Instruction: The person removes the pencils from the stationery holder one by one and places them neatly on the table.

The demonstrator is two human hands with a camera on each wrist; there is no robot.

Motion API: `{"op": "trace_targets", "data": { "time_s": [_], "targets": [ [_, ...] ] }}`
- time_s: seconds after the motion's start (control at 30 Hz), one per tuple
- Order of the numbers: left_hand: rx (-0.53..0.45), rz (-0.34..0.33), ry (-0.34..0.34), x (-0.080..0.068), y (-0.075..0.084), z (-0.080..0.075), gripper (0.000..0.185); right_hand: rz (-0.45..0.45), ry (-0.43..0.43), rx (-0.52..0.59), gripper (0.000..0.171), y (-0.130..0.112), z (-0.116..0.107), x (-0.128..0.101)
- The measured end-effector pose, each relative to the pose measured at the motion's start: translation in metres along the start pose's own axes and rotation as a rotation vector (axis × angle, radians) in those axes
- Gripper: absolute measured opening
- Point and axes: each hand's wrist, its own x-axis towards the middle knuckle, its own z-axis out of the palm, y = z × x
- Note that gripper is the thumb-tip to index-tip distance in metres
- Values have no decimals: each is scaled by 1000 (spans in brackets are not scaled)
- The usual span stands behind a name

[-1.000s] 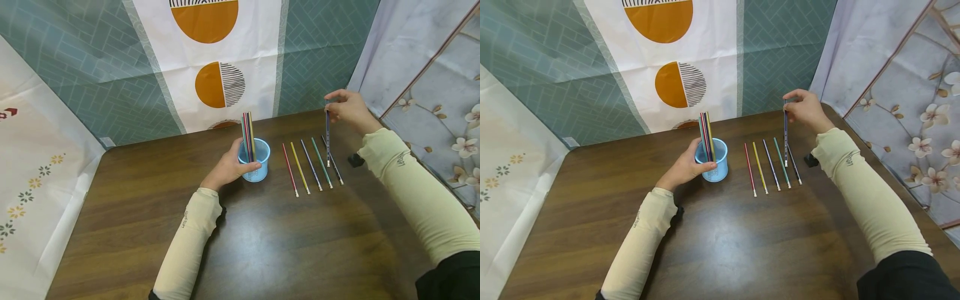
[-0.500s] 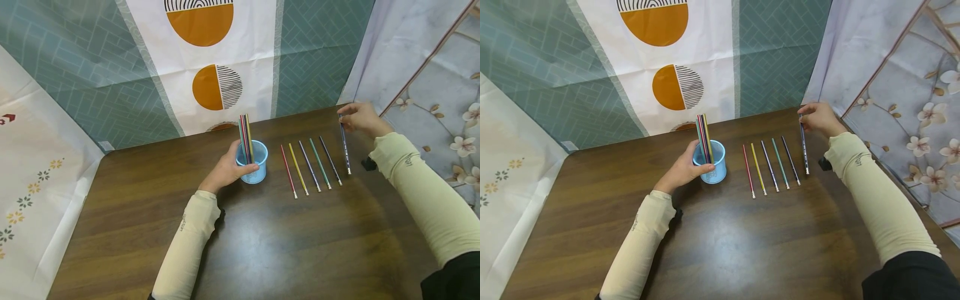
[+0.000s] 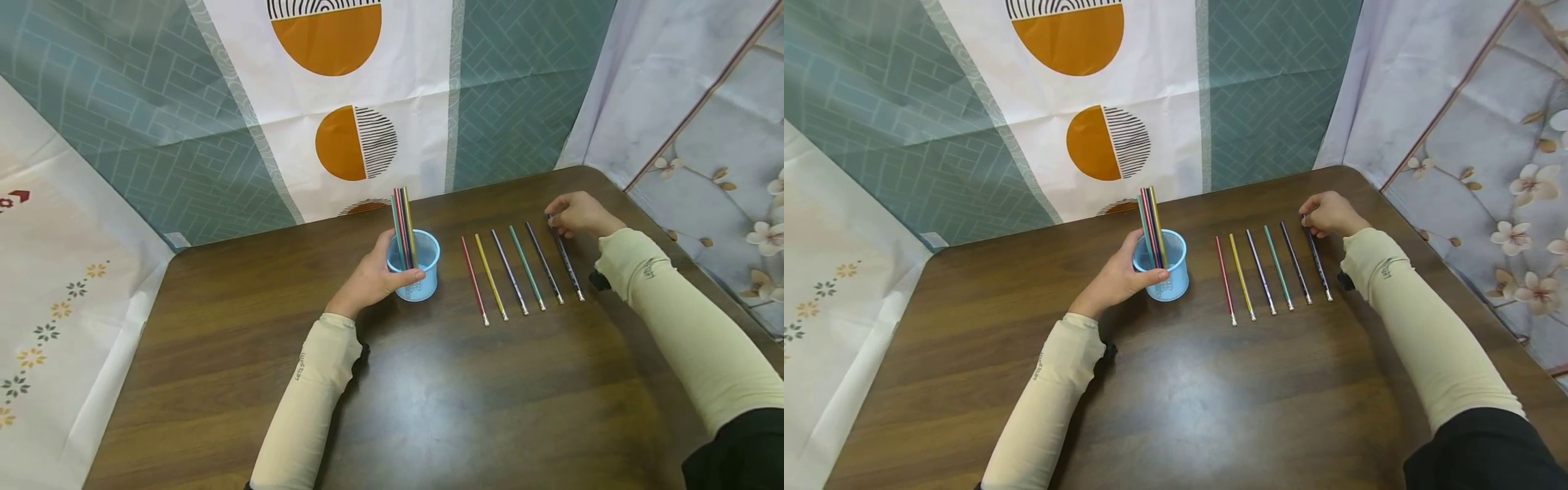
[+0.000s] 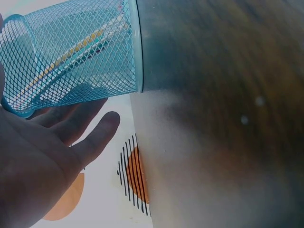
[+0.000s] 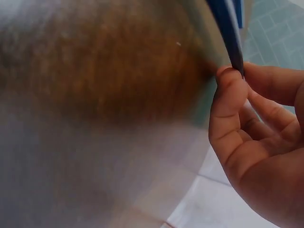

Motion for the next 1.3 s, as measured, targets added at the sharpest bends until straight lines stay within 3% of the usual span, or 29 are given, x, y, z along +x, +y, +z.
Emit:
{"op": "trace_targets", "data": {
  "time_s": [0.33,0.93,1.3],
  "targets": [
    [21,-2,4,1,0,0,96,13,-29,-25,27,-4,7,4],
    [21,-11,1,0,2,1,96,-37,0,-134,25,-5,13,7],
    [21,-10,-1,0,3,1,95,-37,-4,-121,26,-7,13,4]
  ]
}}
